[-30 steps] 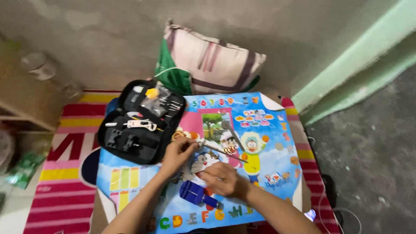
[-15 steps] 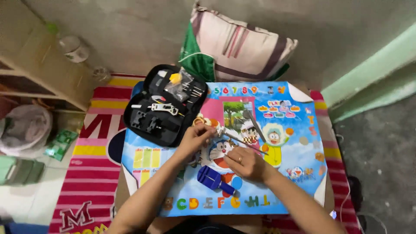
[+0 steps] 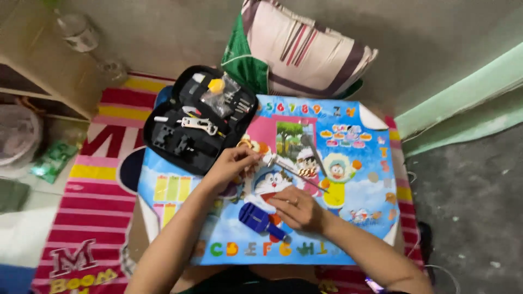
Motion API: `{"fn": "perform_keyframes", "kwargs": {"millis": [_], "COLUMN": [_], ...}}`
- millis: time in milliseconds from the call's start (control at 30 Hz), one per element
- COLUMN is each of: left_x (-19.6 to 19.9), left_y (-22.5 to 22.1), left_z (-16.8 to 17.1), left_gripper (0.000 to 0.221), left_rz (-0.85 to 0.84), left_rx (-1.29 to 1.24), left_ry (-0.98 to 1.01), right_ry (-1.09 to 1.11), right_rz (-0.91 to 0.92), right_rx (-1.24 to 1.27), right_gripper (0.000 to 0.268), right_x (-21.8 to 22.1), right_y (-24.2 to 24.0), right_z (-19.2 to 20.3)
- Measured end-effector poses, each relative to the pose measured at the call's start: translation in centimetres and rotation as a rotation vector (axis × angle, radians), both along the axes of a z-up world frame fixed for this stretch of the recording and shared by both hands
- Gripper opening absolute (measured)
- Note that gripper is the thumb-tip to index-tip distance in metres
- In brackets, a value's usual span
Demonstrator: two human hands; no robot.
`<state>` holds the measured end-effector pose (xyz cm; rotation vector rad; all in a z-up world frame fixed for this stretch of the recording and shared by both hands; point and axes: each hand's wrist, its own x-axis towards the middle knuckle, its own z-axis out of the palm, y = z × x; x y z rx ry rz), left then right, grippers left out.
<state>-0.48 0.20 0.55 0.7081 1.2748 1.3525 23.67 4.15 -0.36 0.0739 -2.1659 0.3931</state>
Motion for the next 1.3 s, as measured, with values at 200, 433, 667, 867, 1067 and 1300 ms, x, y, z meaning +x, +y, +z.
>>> {"fn": "perform_keyframes", "kwargs": {"millis": [200, 433, 667, 867, 1067, 1300], "left_x": [-0.7, -0.8, -0.8, -1.1, -1.3, 0.1], "left_y": [0.2, 0.1, 0.0, -0.4, -0.1, 0.2], "left_z": [0.6, 0.0, 0.3, 0.7, 0.0, -0.6], "left_gripper": [0.014, 0.016, 0.019, 0.016, 0.016, 0.016], "left_rz": [-0.038, -0.076, -0.092, -0.124, -0.135, -0.006], "left_rx": [0.022, 0.066, 0.063, 0.087, 0.078, 0.089], "left_ry": [-0.014, 0.016, 0.041, 0.046, 0.011, 0.078], "right_ry": [-0.077, -0.162, -0.138, -0.159, -0.160, -0.155], "right_rz": [0.007, 0.016, 0.002, -0.029, -0.105, 0.043], "right_rx": [0.028, -0.029, -0.037, -0.010, 0.122, -0.127], "right_gripper": [0.013, 0.012, 0.013, 0.017, 0.016, 0.017], "right_x": [0.1, -0.6, -0.9, -2.4, -3.3, -0.9], "right_y": [0.9, 0.9, 0.6, 0.4, 1.1, 1.4], "right_z": [1.7, 2.9, 3.8, 4.2, 3.4, 0.7]}}
